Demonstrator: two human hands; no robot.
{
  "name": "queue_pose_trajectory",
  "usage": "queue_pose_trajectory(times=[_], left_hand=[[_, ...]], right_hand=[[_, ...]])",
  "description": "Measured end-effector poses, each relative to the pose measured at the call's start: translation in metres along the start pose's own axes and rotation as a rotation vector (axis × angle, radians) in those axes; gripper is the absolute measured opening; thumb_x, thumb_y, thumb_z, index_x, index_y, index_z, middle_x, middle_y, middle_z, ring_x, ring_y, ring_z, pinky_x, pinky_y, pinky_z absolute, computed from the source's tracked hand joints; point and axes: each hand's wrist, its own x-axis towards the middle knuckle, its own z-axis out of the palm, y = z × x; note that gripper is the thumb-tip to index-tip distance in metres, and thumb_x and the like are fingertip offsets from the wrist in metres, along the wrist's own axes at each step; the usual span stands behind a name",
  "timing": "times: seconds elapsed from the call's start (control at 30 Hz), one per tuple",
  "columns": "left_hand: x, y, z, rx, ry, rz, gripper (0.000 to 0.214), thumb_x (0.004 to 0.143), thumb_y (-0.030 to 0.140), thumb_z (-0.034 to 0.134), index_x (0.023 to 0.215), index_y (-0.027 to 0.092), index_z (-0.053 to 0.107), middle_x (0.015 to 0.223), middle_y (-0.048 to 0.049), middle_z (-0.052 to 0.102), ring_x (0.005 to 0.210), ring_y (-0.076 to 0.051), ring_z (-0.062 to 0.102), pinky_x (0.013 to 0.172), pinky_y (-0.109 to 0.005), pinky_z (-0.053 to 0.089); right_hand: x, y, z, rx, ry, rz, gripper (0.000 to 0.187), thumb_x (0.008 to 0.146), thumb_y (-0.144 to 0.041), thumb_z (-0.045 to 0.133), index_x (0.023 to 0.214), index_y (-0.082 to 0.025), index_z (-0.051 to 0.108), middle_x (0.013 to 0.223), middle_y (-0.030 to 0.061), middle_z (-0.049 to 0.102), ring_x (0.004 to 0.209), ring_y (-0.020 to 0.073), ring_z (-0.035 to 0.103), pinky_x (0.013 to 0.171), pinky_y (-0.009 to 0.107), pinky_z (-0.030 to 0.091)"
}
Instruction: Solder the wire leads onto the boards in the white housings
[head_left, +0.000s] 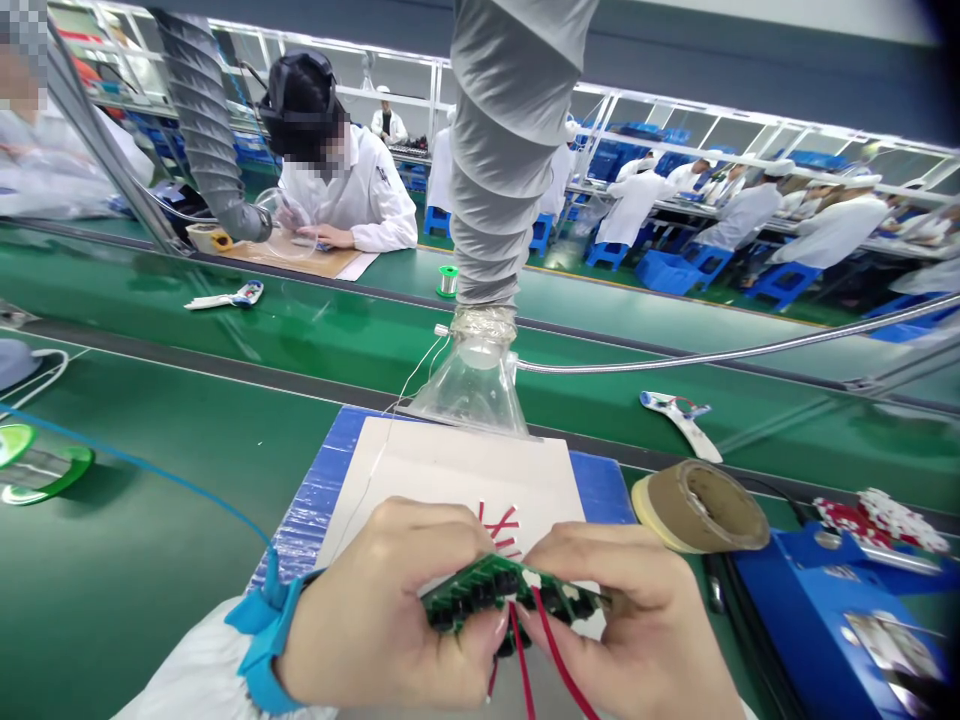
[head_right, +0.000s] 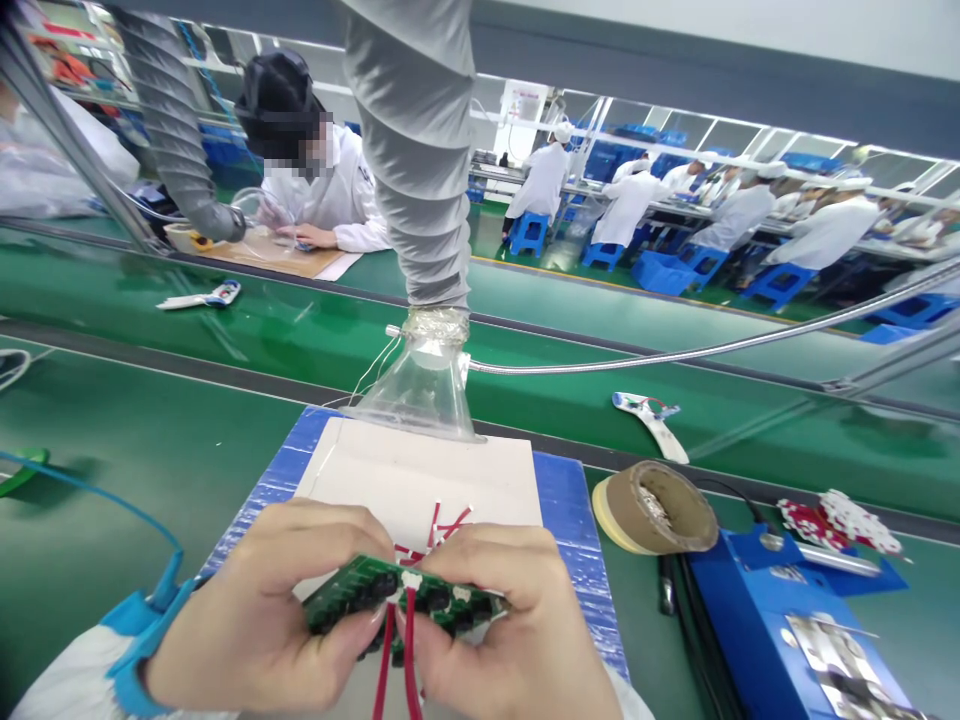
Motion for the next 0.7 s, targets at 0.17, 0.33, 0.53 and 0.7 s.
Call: queue_pose_trajectory(times=[0.17,0.33,0.53,0.7], left_hand=[[0.000,0.002,0.001,0.031,0.011,0.003,0.012,0.079,0.016,0.055,0.068,0.016,0.060,0.060,-0.0037,0.064,0.052,-0.012,0.058,0.051,-0.020,0.045],[-0.002,0.001,0.005,0.047,0.084,0.048,0.010,0.077,0.013,0.053,0.070,0.016,0.060,0.060,-0.0028,0.063,0.052,-0.012,0.058,0.051,-0.019,0.046],[-0.002,0.001,0.007,0.045,0.105,0.069,0.008,0.076,0.012,0.054,0.070,0.016,0.058,0.059,-0.0022,0.061,0.051,-0.011,0.058,0.050,-0.018,0.045],[-0.001,-0.001,0.008,0.045,0.110,0.055,0.008,0.075,0.012,0.054,0.069,0.016,0.059,0.059,-0.0023,0.062,0.051,-0.011,0.057,0.050,-0.019,0.045]], right_hand=[[0.003,-0.004,0.000,0.014,0.003,0.008,0.009,0.074,-0.010,0.066,0.071,-0.019,0.067,0.057,-0.0029,0.063,0.050,0.0073,0.054,0.048,0.017,0.043],[0.008,-0.008,0.000,0.021,0.034,-0.025,0.010,0.074,-0.011,0.064,0.066,-0.017,0.067,0.053,-0.0013,0.061,0.047,0.0070,0.054,0.045,0.016,0.042],[0.011,-0.012,0.001,0.033,0.007,0.007,0.015,0.074,-0.011,0.060,0.061,-0.016,0.066,0.051,0.0002,0.060,0.044,0.0072,0.050,0.042,0.017,0.038],[0.011,-0.012,0.004,0.009,0.035,0.009,0.016,0.075,-0.014,0.060,0.060,-0.016,0.065,0.050,0.0005,0.059,0.043,0.0075,0.049,0.041,0.018,0.037]])
